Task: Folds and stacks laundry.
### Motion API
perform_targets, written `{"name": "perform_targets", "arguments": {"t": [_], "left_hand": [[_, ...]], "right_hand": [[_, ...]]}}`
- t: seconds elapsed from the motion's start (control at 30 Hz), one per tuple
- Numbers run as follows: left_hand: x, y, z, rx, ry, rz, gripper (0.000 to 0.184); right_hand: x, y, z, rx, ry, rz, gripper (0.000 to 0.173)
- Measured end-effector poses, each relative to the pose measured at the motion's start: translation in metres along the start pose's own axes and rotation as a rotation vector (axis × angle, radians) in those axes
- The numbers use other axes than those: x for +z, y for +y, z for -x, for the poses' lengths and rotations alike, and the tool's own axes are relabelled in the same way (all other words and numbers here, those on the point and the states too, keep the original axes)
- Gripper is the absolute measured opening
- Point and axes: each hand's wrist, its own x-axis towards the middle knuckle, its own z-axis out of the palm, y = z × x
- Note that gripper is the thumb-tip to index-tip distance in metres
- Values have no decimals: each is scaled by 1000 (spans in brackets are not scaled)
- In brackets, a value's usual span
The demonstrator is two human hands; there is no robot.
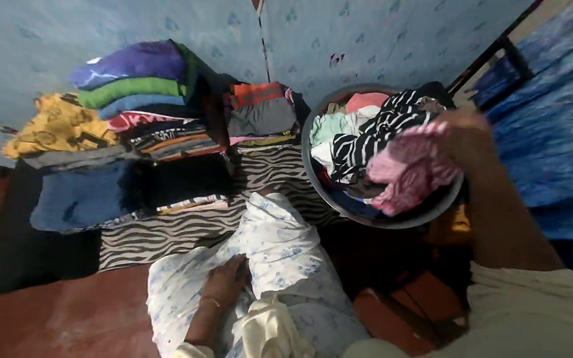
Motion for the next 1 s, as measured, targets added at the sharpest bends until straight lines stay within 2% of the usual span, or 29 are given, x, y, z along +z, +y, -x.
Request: {"name": "perform_targets", "arguments": {"t": [0.07, 0.1, 0.13, 0.2, 0.27, 0.3, 0.37, 0.43, 0.47, 0.53, 0.57, 0.6, 0.67, 0.7, 0.77, 0.83, 0.9, 1.0], "left_hand": [[0, 3, -2, -14, -18, -13, 49], [0, 5, -3, -20, -28, -18, 50], [-1, 5, -3, -22, -33, -21, 50], [-1, 4, -3, -24, -32, -31, 50], [0, 2, -2, -19, -25, -32, 50], [0, 1, -1, -16, -23, -24, 50], [1, -2, 1, -8, -6, -15, 50], [2, -3, 3, -1, 17, -7, 49], [2, -3, 3, -1, 20, 2, 49], [1, -2, 1, -6, 14, 15, 48], [0, -1, 0, -10, 8, 22, 48], [-1, 0, -1, -13, -1, 28, 48], [-2, 0, -2, -18, -28, 24, 50], [-3, 0, -2, -17, -34, 21, 51], [-2, -2, 0, 3, -2, 33, 49], [0, -5, 4, 11, 26, 63, 49], [1, -8, 6, 6, 23, 54, 49], [-2, -8, 1, -1, 19, 55, 48]], "right_hand": [[-24, -4, -6, 95, 350, -15, 40], [-23, -6, -10, 95, 474, 2, 41], [-14, -8, -12, 78, 513, 32, 44], [29, -4, -17, 16, 383, 110, 45], [87, 13, -26, -76, 56, 143, 43], [109, 23, -35, -71, -134, 145, 47], [118, 21, -53, -33, -322, 172, 49], [92, -20, -58, 33, -278, 216, 37], [77, -49, -59, 64, -208, 202, 36], [65, -101, -53, 7, -113, 88, 37], [72, -122, -43, -43, -173, -15, 34], [89, -136, -30, -83, -315, -121, 28], [154, -141, -10, -93, -679, -233, 26], [184, -137, -5, -60, -760, -206, 27], [217, -120, -5, 10, -639, -162, 32], [223, -106, -12, 70, -489, -160, 42], [225, -95, -18, 98, -446, -153, 58], [235, -91, -22, 121, -479, -98, 79]]}}
